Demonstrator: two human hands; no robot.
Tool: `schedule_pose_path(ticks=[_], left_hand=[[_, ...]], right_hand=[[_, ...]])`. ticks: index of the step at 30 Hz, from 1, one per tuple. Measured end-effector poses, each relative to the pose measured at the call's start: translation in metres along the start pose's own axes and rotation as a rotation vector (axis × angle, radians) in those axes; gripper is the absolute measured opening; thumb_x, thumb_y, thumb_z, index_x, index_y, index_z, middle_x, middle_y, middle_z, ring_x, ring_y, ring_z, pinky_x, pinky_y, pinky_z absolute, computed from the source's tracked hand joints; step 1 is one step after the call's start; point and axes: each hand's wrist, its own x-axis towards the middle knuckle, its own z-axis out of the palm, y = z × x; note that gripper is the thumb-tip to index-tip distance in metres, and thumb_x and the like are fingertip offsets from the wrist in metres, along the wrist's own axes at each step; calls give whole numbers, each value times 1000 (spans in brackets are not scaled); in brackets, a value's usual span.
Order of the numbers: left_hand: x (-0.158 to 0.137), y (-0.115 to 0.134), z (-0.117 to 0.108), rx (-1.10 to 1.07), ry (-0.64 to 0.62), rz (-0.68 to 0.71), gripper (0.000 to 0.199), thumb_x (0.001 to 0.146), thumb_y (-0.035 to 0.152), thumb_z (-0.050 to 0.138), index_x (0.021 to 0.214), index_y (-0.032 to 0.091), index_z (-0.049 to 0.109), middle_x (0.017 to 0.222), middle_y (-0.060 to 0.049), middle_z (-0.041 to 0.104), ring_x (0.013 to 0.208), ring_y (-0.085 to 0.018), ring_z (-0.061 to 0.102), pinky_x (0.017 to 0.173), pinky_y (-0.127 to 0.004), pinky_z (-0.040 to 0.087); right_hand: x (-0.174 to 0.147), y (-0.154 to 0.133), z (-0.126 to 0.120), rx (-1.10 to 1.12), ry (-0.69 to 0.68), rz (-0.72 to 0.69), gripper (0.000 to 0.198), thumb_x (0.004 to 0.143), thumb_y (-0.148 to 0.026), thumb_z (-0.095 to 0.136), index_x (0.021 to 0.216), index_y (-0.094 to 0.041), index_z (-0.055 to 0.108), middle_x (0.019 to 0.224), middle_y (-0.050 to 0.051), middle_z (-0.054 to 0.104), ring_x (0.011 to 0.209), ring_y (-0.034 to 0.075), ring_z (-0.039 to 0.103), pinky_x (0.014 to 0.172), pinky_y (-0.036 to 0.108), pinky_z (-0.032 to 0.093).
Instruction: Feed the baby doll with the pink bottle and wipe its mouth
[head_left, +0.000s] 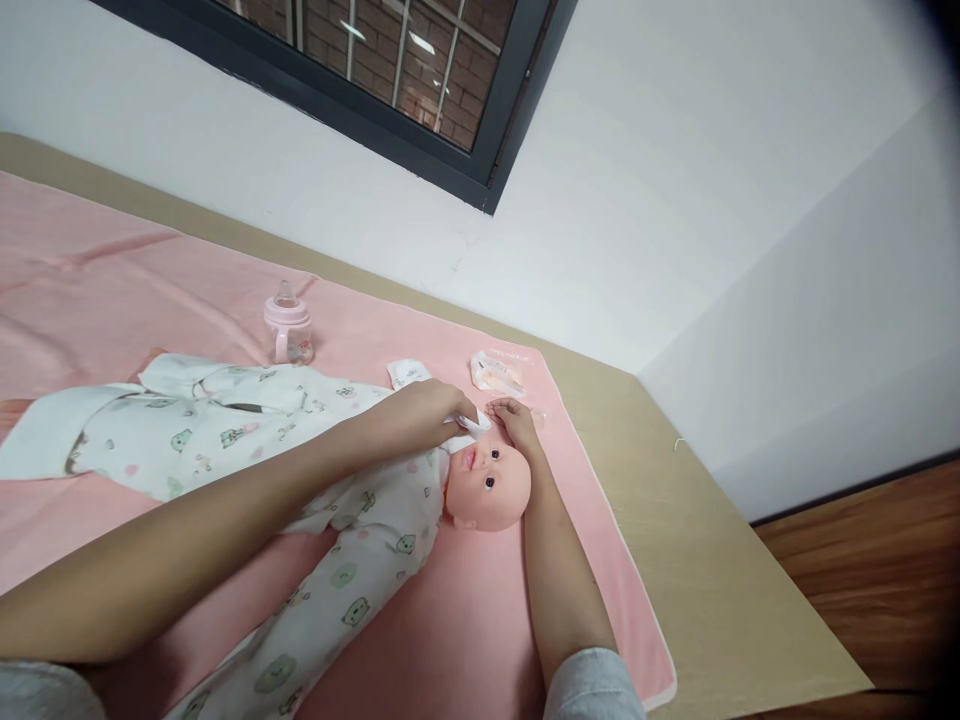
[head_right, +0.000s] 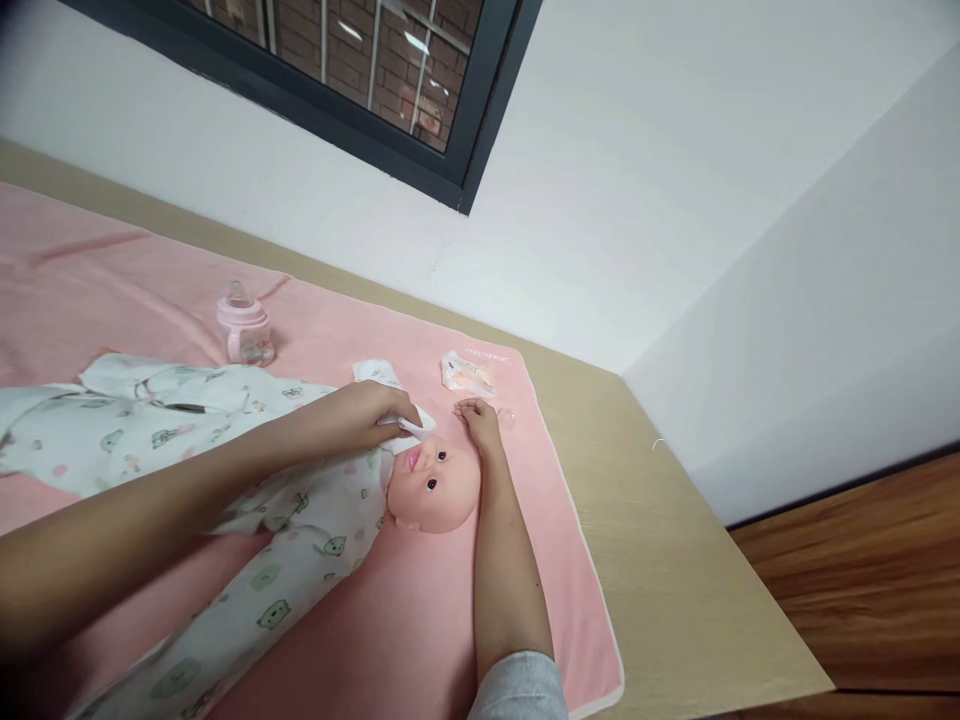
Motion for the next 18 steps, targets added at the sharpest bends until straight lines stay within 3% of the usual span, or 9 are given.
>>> schedule_pose_path(ticks=[8, 18], left_hand=[[-4, 9, -10, -91, -81, 46, 24, 79, 14, 49, 86, 19, 71, 84, -1, 71, 76, -18, 64, 65, -23, 41], [-4, 7, -1, -116, -132, 44, 25, 79, 16, 49, 89, 20, 71, 82, -2, 69, 72, -19, 65, 61, -23, 43]], right_hand=[[1, 1, -1, 0, -3, 0, 10, 66, -23, 62, 75, -17, 64, 78, 2, 70, 81, 13, 65, 88, 31, 50], [0, -1, -1, 6, -8, -3, 11, 66, -24, 62, 75, -17, 65, 80, 2, 70, 80, 13, 65, 88, 31, 50]])
